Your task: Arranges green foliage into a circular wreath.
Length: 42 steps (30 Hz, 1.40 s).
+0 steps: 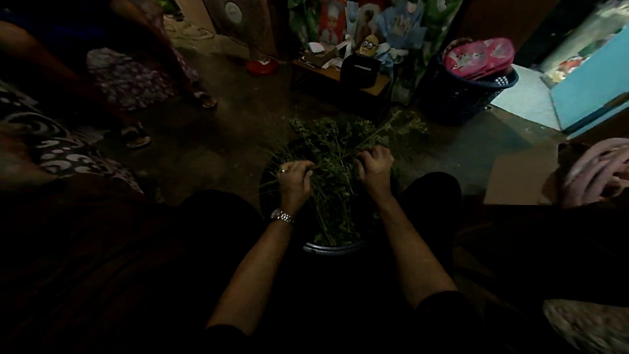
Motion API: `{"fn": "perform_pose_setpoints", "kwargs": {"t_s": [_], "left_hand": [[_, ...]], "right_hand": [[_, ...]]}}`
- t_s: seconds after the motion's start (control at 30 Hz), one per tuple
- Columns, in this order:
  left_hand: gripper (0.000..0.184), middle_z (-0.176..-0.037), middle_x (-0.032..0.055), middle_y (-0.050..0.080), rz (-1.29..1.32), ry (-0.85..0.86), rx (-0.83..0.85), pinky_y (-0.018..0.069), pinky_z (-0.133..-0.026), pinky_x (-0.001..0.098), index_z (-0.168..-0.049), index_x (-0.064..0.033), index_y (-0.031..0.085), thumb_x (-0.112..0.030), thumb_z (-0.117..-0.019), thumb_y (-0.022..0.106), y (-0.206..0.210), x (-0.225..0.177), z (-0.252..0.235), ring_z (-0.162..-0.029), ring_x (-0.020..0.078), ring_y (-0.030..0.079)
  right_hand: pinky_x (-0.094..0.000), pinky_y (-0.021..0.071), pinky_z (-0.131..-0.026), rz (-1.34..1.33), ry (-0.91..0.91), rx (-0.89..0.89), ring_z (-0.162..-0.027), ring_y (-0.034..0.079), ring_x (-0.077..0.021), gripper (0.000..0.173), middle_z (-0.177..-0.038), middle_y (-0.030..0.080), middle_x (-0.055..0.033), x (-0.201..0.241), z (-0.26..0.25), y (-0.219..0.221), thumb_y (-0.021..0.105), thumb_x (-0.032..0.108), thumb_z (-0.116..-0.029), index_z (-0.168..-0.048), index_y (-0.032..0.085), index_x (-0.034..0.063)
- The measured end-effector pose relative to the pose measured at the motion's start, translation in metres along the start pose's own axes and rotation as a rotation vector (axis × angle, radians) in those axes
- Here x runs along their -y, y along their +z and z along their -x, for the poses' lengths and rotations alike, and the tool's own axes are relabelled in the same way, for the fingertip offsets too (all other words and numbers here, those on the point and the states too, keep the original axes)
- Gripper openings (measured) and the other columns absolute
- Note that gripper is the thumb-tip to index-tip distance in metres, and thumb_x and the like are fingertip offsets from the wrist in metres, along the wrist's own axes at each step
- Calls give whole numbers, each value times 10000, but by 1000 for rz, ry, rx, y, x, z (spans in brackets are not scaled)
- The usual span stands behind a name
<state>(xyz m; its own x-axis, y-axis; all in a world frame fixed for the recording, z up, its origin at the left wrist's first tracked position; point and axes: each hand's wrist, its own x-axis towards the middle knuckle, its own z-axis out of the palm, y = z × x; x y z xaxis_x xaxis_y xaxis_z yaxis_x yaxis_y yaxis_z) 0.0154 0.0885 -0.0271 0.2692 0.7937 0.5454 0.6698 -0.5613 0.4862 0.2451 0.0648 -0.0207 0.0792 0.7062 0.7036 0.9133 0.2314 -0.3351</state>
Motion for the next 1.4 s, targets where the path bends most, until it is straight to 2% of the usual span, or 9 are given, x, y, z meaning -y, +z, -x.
{"fn": "perform_pose_setpoints", "kwargs": {"t_s": [0.07, 0.2, 0.27, 0.37, 0.57, 0.7, 0.9, 1.07, 1.4], "left_hand": [[360, -1348, 241, 593, -117, 49, -127, 368, -1063, 652, -1286, 7, 642, -155, -966, 667, 2, -3, 1, -1275, 498, 500], [215, -980, 195, 697, -45, 221, -82, 577, -852, 481, -999, 18, 740, -172, -983, 643, 12, -14, 9, -938, 344, 693], [281, -949, 189, 693, 122, 72, 117, 573, -838, 446, -1027, 46, 738, -168, -1045, 555, 15, -16, 13, -888, 301, 693], [423, -1182, 238, 678, 342, -334, 377, 504, -996, 498, -1271, 47, 644, -275, -1122, 413, 3, -21, 4, -1088, 327, 667], [355, -1245, 155, 670, 604, -567, 199, 525, -978, 395, -1313, -4, 625, -254, -1070, 558, -3, -17, 1, -1082, 202, 659], [235, -1042, 84, 699, 745, -612, 79, 569, -861, 320, -1121, 9, 671, -200, -1047, 594, 0, -9, 0, -901, 115, 670], [231, -941, 39, 704, 757, -585, -20, 543, -697, 238, -1109, -1, 655, -201, -1071, 546, -8, 3, -8, -746, 65, 633], [235, -941, 38, 713, 786, -604, -62, 559, -699, 237, -1132, 7, 637, -193, -1079, 524, -16, -2, -11, -756, 64, 658], [234, -961, 35, 725, 782, -616, -74, 540, -708, 236, -1109, -10, 642, -200, -1086, 509, -25, -2, -12, -768, 66, 651]], "right_hand": [[-640, 483, -903, -23, 15, 37, -1091, 625, -476, 160, -1112, 675, -251, 3, 1, 4, 672, 131, -974, -1069, 727, 15], [-592, 536, -885, -129, 43, 125, -1003, 684, -421, 181, -1084, 695, -227, 12, 5, 17, 604, 92, -1010, -1102, 694, -35], [-558, 565, -896, -209, 90, 196, -1021, 689, -412, 203, -1136, 677, -246, 24, 10, 18, 586, 72, -1017, -1140, 678, -62], [-489, 601, -857, -300, 63, 200, -970, 710, -373, 181, -1106, 678, -242, 41, 21, 27, 610, 45, -994, -1107, 683, -76], [-466, 599, -858, -466, -2, 246, -948, 713, -349, 178, -1050, 697, -230, 62, 34, 36, 621, 32, -985, -1106, 702, -71], [-472, 582, -913, -530, -55, 376, -1008, 708, -329, 237, -1107, 706, -207, 60, 33, 29, 616, 110, -1011, -1164, 707, -46], [-483, 545, -948, -444, 188, 122, -1067, 661, -346, 253, -1146, 678, -214, 26, 11, -4, 531, 116, -1055, -1178, 698, -29], [-521, 458, -1061, -551, 586, 384, -1254, 592, -344, 364, -1374, 606, -217, 7, -5, -25, 411, 208, -1123, -1337, 632, 13], [-475, 536, -985, -610, 427, 724, -1128, 667, -295, 361, -1280, 658, -199, 18, 5, 0, 618, 158, -1039, -1376, 594, 29]]}}
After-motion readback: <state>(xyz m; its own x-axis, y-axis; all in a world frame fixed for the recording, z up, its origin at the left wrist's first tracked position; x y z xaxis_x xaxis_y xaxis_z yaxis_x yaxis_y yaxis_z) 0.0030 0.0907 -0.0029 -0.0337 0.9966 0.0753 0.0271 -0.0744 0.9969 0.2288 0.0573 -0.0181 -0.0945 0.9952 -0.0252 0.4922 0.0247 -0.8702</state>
